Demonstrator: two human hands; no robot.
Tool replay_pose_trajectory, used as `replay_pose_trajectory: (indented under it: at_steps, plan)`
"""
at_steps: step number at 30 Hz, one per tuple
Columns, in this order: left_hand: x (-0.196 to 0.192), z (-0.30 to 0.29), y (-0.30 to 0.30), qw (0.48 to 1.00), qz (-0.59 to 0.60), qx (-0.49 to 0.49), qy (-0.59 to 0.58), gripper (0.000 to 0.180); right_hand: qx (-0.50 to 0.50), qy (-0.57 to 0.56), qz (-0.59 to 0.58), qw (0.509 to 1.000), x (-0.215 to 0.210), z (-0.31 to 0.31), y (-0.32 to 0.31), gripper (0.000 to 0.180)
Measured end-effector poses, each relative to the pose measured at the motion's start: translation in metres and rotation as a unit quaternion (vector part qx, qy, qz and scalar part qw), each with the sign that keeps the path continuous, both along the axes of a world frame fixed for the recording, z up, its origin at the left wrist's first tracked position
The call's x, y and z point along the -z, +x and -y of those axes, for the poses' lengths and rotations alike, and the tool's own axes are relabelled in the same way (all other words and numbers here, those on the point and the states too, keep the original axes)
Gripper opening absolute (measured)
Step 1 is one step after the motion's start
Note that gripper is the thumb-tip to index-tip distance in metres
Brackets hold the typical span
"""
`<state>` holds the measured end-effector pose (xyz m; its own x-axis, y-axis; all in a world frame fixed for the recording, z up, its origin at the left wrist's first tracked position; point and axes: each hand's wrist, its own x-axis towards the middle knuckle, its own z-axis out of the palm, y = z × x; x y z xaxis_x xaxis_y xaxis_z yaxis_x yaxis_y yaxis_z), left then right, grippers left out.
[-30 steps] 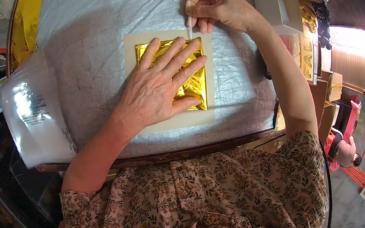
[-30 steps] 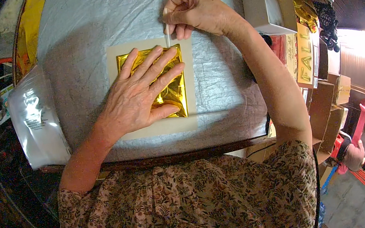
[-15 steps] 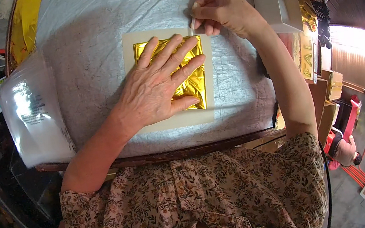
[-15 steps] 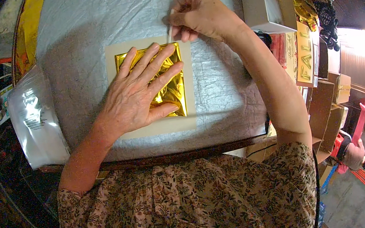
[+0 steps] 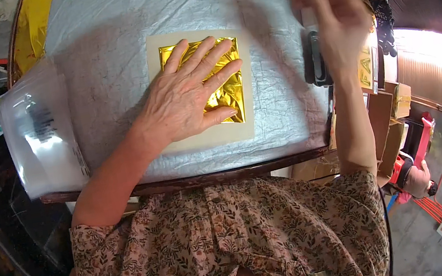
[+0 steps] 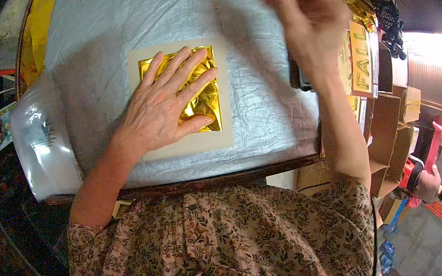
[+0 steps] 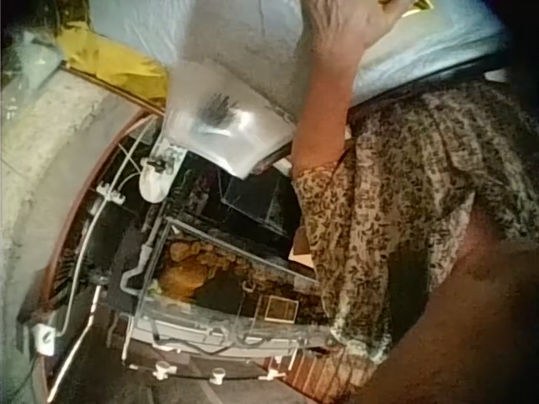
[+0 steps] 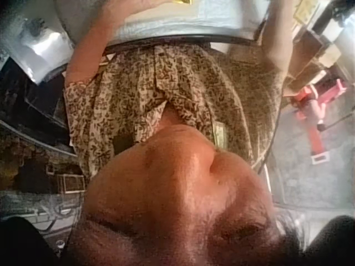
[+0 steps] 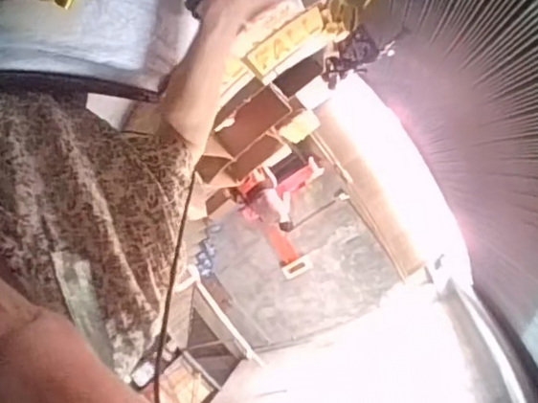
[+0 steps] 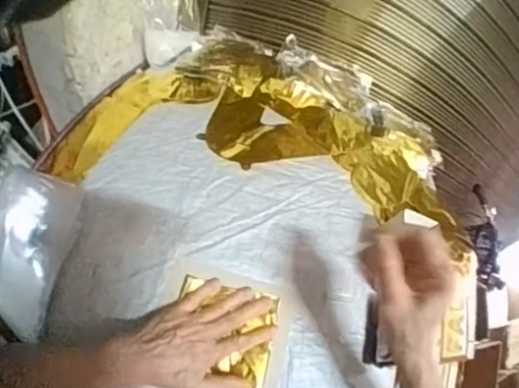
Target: Fold and package gold-colored foil sheets onto white backing cards.
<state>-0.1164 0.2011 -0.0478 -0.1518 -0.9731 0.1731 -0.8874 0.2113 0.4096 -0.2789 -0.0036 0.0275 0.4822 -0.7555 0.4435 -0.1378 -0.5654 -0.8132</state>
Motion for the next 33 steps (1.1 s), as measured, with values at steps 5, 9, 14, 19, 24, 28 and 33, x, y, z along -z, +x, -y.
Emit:
replay_pose_trajectory:
  at_steps: [5,9,14,19,24,28,33]
  plan:
    - [0.003,0.000,-0.002,1.000,-0.002,0.008,-0.020,0.076,0.151,-0.201,-0.032,0.967,0.003,0.036,-0.056,0.015]
    - [0.003,0.000,-0.001,1.000,0.005,0.005,-0.023,0.075,0.037,0.006,-0.001,0.999,-0.005,-0.001,-0.044,0.019]
    - [0.003,-0.001,-0.001,1.000,0.007,-0.002,-0.030,0.075,-0.136,0.262,-0.034,0.955,0.040,-0.009,-0.004,0.013]
    - [0.002,-0.001,0.000,1.000,-0.012,0.000,-0.021,0.077,-0.170,0.292,-0.046,0.940,0.052,-0.001,0.015,0.013]
    - [0.001,-0.001,0.000,1.000,-0.017,-0.003,-0.008,0.079,-0.204,0.285,-0.084,0.933,0.059,0.006,0.019,0.012]
    - [-0.001,0.000,0.001,1.000,-0.030,-0.002,-0.007,0.079,-0.206,0.273,-0.098,0.934,0.056,0.010,0.020,0.013]
    - [-0.001,0.001,0.001,0.999,-0.044,-0.004,-0.001,0.079,-0.247,0.271,-0.104,0.925,0.055,0.016,0.025,0.013]
